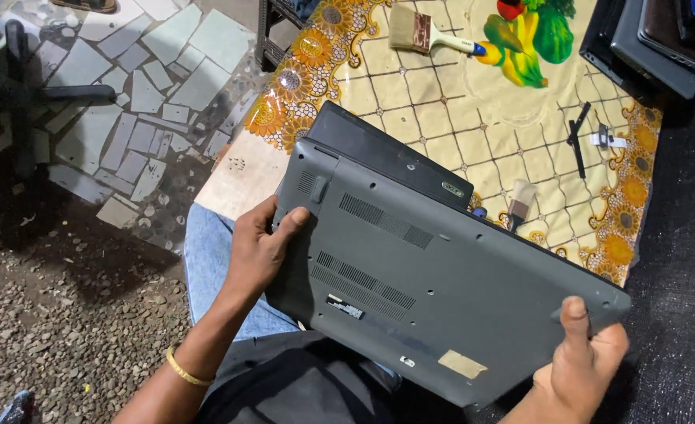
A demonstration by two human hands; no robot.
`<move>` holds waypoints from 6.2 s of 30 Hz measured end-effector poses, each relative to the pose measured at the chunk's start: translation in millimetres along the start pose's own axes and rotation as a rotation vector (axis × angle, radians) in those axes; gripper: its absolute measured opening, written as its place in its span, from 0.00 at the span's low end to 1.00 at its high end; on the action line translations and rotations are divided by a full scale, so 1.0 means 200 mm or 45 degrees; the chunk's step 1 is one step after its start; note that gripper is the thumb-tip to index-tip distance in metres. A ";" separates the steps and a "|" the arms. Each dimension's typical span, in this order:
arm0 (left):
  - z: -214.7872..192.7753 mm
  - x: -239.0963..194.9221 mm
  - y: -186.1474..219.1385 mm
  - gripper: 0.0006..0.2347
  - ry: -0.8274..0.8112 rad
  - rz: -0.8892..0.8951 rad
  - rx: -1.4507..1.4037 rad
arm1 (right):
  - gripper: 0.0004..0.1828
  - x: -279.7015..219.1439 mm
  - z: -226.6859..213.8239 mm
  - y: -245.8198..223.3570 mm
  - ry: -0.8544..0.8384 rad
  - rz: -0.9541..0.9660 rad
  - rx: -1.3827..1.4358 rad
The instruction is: The person removes the battery from the bottom of a laptop and then uses a screwdriver to remove screws from the back panel. They lift off the back cover to expose the internal components and then detach the screen assembly from the main body.
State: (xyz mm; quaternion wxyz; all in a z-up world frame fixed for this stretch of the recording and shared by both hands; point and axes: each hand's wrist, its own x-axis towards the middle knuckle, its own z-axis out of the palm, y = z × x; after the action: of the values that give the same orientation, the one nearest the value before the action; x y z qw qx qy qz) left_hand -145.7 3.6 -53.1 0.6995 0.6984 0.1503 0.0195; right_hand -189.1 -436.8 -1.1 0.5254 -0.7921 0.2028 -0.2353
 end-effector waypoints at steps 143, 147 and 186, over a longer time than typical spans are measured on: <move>1.13 1.07 -0.20 0.17 -0.567 0.707 1.241 | 0.20 0.29 0.95 0.17 -0.495 -0.231 -0.571; 1.12 1.04 -0.11 0.14 -0.563 0.755 1.383 | 0.18 0.30 0.95 0.19 -0.463 -0.335 -0.505; 1.04 1.00 0.13 0.30 -1.034 0.624 1.373 | 0.16 0.33 0.95 0.40 -0.036 0.334 0.295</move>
State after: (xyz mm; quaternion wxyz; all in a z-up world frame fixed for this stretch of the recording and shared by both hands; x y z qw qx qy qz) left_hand 99.0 -151.2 -68.7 0.2333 0.9124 -0.2944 -0.1624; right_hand -29.6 -363.9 -129.5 0.6421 -0.6963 0.2684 -0.1755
